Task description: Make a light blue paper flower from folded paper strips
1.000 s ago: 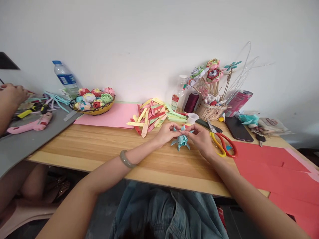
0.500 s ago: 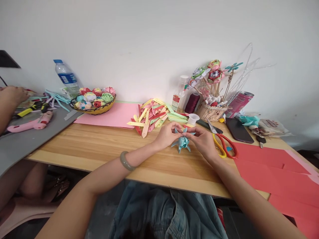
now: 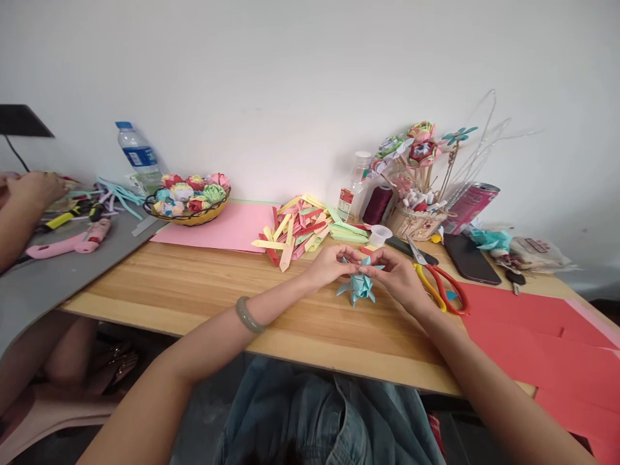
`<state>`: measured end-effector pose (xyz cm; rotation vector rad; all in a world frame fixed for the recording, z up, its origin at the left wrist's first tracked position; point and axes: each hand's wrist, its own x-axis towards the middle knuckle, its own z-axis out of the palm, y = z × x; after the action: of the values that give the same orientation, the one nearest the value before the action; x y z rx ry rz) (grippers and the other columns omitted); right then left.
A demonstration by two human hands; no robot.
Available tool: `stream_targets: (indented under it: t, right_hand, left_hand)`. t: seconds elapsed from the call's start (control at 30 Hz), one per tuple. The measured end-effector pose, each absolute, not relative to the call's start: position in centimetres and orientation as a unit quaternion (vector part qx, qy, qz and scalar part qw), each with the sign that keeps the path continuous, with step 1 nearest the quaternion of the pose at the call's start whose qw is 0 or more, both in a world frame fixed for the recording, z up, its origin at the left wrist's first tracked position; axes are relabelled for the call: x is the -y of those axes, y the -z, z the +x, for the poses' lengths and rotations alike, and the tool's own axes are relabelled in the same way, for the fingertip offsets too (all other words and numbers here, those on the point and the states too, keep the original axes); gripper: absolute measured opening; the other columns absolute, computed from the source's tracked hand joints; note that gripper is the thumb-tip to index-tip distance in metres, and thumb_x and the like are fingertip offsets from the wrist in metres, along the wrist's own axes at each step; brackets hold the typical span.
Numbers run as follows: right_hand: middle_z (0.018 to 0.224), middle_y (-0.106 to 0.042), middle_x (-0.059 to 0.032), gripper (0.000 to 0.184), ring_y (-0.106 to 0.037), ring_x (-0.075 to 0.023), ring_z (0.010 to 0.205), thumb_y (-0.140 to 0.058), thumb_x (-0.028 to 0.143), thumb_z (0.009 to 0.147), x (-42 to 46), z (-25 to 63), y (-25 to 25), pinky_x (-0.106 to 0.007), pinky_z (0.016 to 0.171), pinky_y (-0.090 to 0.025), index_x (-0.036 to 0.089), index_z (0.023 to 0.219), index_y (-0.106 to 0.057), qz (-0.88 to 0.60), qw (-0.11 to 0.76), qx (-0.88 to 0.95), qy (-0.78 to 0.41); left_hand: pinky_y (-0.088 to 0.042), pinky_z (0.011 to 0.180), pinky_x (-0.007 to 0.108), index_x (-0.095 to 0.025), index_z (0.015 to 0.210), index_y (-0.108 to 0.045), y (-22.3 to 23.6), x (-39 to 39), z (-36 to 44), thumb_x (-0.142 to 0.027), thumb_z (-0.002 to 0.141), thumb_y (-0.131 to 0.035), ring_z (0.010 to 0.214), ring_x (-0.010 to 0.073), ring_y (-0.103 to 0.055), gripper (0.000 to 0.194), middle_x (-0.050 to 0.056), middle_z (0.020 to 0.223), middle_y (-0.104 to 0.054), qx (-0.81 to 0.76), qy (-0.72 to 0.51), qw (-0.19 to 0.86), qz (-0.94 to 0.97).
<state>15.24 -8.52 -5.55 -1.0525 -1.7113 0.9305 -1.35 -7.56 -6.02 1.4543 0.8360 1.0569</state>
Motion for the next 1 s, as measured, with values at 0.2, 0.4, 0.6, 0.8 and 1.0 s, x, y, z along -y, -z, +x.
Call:
stream_targets:
  t: [0.2,0.4,0.6,0.8,1.0]
  right_hand:
    - [0.069,-0.06,-0.0004,0.035,-0.056,-0.0147,0.063,-0.074,0.045,0.058,8.7,15.2,5.1,-0.029,0.059,-0.045,0.019,0.072,-0.057,-0.415,0.44,0.685,-0.407]
    - [0.073,-0.063,-0.0019,0.032,-0.059,-0.0149,0.065,-0.074,0.042,0.059,8.7,15.4,5.0,-0.031,0.064,-0.049,0.018,0.075,-0.06,-0.405,0.438,0.676,-0.433]
    - [0.077,-0.064,-0.0026,0.031,-0.06,-0.0169,0.072,-0.072,0.043,0.062,8.6,15.5,5.1,-0.033,0.068,-0.05,0.019,0.079,-0.061,-0.396,0.459,0.674,-0.422]
    - [0.082,-0.063,-0.0023,0.026,-0.059,-0.0166,0.077,-0.072,0.037,0.066,8.5,15.7,5.5,-0.033,0.072,-0.049,0.02,0.084,-0.061,-0.381,0.482,0.677,-0.404]
    - [0.082,-0.062,-0.0019,0.025,-0.059,-0.0161,0.077,-0.071,0.035,0.067,8.5,15.7,5.7,-0.032,0.071,-0.049,0.021,0.085,-0.061,-0.373,0.486,0.679,-0.405]
  left_hand:
    - [-0.045,0.06,0.023,-0.011,0.07,-0.056,5.4,7.8,-1.3,-0.021,0.061,-0.07,0.061,0.0084,-0.054,0.02,-0.001,0.068,-0.056,-0.353,-0.444,0.568,0.597]
    - [-0.044,0.058,0.022,-0.011,0.068,-0.057,5.4,7.7,-1.5,-0.024,0.062,-0.069,0.059,0.0081,-0.053,0.018,-0.001,0.064,-0.056,-0.355,-0.455,0.552,0.602]
    - [-0.044,0.063,0.023,-0.013,0.071,-0.06,5.1,7.9,-1.4,-0.016,0.064,-0.066,0.065,0.0096,-0.055,0.01,0.0,0.07,-0.061,-0.352,-0.489,0.5,0.623]
    - [-0.045,0.064,0.024,-0.014,0.078,-0.062,5.0,8.6,-1.1,-0.017,0.069,-0.063,0.076,0.0136,-0.058,0.01,0.004,0.082,-0.063,-0.363,-0.506,0.444,0.644]
    - [-0.045,0.066,0.025,-0.014,0.079,-0.063,5.0,8.8,-1.1,-0.015,0.072,-0.06,0.077,0.0143,-0.058,0.009,0.005,0.084,-0.064,-0.373,-0.502,0.417,0.66]
